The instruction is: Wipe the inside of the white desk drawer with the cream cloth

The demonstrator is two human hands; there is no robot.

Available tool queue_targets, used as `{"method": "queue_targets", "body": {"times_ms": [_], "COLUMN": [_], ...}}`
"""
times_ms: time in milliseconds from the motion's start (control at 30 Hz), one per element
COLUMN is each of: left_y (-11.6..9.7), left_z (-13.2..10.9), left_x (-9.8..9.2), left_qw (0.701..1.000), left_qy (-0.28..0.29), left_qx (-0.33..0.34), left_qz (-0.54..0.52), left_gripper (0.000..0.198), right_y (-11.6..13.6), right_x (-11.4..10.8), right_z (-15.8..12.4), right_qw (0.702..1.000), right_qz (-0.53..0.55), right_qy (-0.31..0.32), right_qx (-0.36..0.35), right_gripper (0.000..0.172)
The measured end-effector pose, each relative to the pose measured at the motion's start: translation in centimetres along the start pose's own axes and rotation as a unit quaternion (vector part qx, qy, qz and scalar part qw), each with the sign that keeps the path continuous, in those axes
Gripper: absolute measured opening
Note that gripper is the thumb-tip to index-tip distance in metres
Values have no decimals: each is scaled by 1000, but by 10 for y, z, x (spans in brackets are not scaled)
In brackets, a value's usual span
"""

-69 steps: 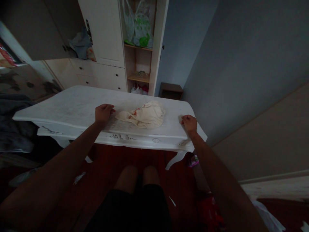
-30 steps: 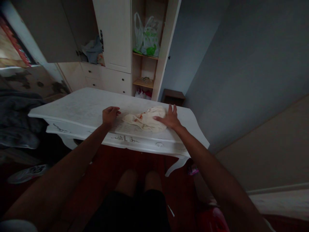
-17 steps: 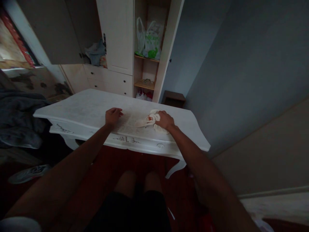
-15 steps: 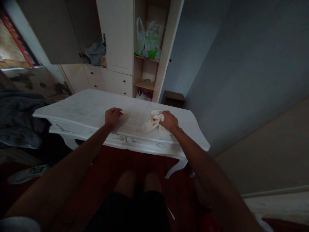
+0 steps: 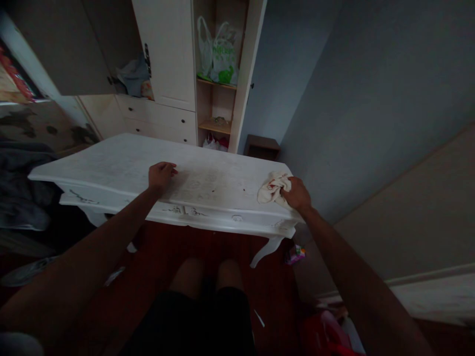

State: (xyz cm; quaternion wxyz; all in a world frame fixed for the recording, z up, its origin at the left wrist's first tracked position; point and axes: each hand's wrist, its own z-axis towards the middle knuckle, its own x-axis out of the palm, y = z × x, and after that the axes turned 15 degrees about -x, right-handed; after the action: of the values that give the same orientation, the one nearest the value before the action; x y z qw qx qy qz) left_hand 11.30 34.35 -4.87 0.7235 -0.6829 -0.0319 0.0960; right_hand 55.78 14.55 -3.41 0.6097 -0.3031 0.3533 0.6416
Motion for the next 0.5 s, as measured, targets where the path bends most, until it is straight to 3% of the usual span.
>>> {"method": "queue_targets", "body": {"times_ms": [67,200,333,400,467,500], "left_y": [-1,-6,-9,-6,2,8], "left_z": [-2,-22,-80,-121,-161,-179], "left_x": [-1,-2,3,11,23,29], "left_qw": [1000,999,990,991,989,981], "left_qy": [3,-10,-83,-46,35,107], "left_qx": [4,6,26,-8,-58,-100], "left_qz": [-2,-50,-113,-127,-129,-124], "left_gripper": [20,21,21,20,18,17], "right_y": [-1,6,10,9,9,9], "right_x": [10,17,15,15,15,15], "right_z": [-7,-14,-16,-16,-16,-17], "right_qw": [1000,1000,999,999,999,999], "right_qz": [13,1,-2,-1,1,1], "right_qy": [12,-24,-36,-39,-41,-41], "right_qx": [-22,-12,8,10,11,12], "right_gripper": [49,49,49,49,49,50]}}
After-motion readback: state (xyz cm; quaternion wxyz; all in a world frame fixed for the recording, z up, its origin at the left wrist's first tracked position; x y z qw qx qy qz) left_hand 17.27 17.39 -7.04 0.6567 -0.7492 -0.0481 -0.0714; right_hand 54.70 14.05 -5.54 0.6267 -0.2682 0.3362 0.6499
